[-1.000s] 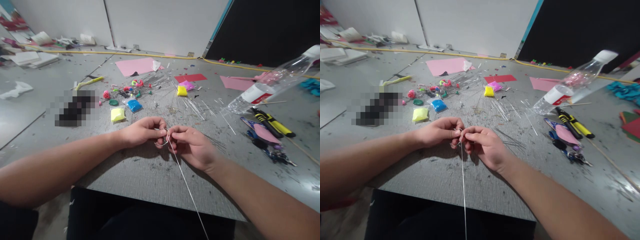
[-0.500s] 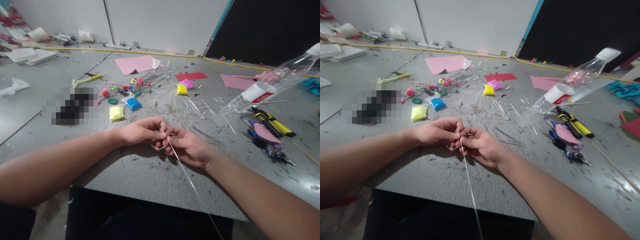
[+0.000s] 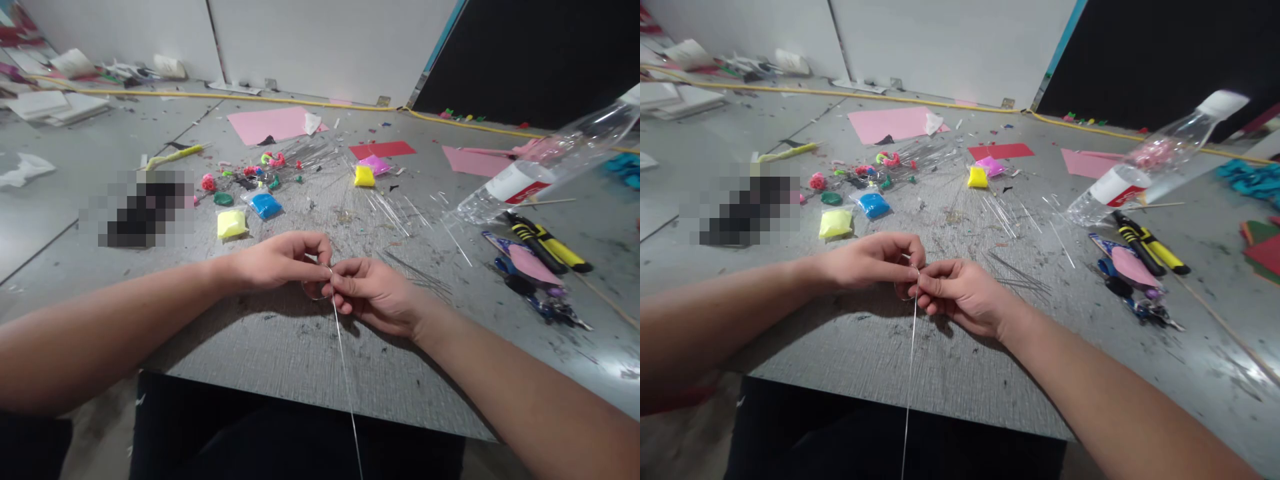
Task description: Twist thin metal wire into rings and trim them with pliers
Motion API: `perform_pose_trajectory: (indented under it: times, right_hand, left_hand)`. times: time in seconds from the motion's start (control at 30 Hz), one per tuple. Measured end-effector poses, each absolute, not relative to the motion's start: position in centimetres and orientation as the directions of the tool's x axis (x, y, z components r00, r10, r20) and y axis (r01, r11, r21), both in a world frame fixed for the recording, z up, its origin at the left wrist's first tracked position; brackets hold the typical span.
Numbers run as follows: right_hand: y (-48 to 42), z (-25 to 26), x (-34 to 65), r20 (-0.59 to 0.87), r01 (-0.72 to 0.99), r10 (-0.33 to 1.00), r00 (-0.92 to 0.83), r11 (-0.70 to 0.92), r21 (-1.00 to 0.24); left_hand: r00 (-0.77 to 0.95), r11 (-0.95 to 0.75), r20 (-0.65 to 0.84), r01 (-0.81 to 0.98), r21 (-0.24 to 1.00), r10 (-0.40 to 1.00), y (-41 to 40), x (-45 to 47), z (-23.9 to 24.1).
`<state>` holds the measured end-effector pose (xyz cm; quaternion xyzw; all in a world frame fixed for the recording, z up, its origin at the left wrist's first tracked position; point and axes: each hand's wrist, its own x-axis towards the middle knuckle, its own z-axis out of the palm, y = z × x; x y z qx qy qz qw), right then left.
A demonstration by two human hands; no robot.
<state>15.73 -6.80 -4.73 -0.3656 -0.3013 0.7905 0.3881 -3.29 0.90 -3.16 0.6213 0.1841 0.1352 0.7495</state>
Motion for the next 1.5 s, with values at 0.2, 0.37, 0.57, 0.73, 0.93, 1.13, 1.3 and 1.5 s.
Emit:
perform_pose_trajectory:
  times: [0.2, 0.37, 0.57, 0.73, 0.93, 1.13, 1.3, 1.5]
  right_hand:
    - [-6.7, -4.7, 15.9, -0.330, -0.338, 0.838, -0.435, -0.492, -0.802]
    - [-6.5, -4.3, 16.3, -0.286, -0.294, 0.872, -0.397, -0.415, -0.861]
    - [-6.5, -4.1, 16.4, -0.240, -0.222, 0.918, -0.315, -0.317, -0.922]
    - [-6.3, -3.9, 16.9, -0.218, -0.091, 0.948, -0.231, -0.245, -0.965]
    - [-6.1, -3.7, 17.2, -0.030, 0.213, 0.992, -0.122, -0.004, -0.977]
    - [-6.8, -3.9, 15.4, -0.337, -0.286, 0.938, -0.079, -0.345, -0.894]
    - [-6.6, -3.8, 15.7, -0.263, -0.250, 0.963, -0.059, -0.270, -0.930]
    - [-6.3, -3.2, 17.4, 0.041, 0.214, 0.997, -0.072, 0.055, -0.975]
  left_hand:
    - [0.883, -0.018, -0.049, 0.065, 0.998, 0.466, 0.6, -3.3, -3.1]
    - [0.853, -0.027, -0.040, 0.063, 0.998, 0.520, 0.9, -3.4, -3.0]
    - [0.843, 0.166, -0.131, 0.051, 0.985, 0.522, 1.0, -3.1, -3.1]
    - [0.814, 0.237, -0.130, -0.009, 0.972, 0.566, 0.9, -3.0, -3.2]
    - [0.813, 0.211, -0.162, 0.049, 0.976, 0.559, 1.0, -3.1, -2.8]
    - [0.795, 0.135, -0.020, -0.078, 0.988, 0.607, 0.6, -2.6, -3.7]
    - [0.811, 0.199, -0.077, -0.049, 0.979, 0.581, 0.5, -2.8, -3.1]
    - [0.804, 0.141, -0.144, 0.076, 0.987, 0.577, 0.7, -2.9, -2.2]
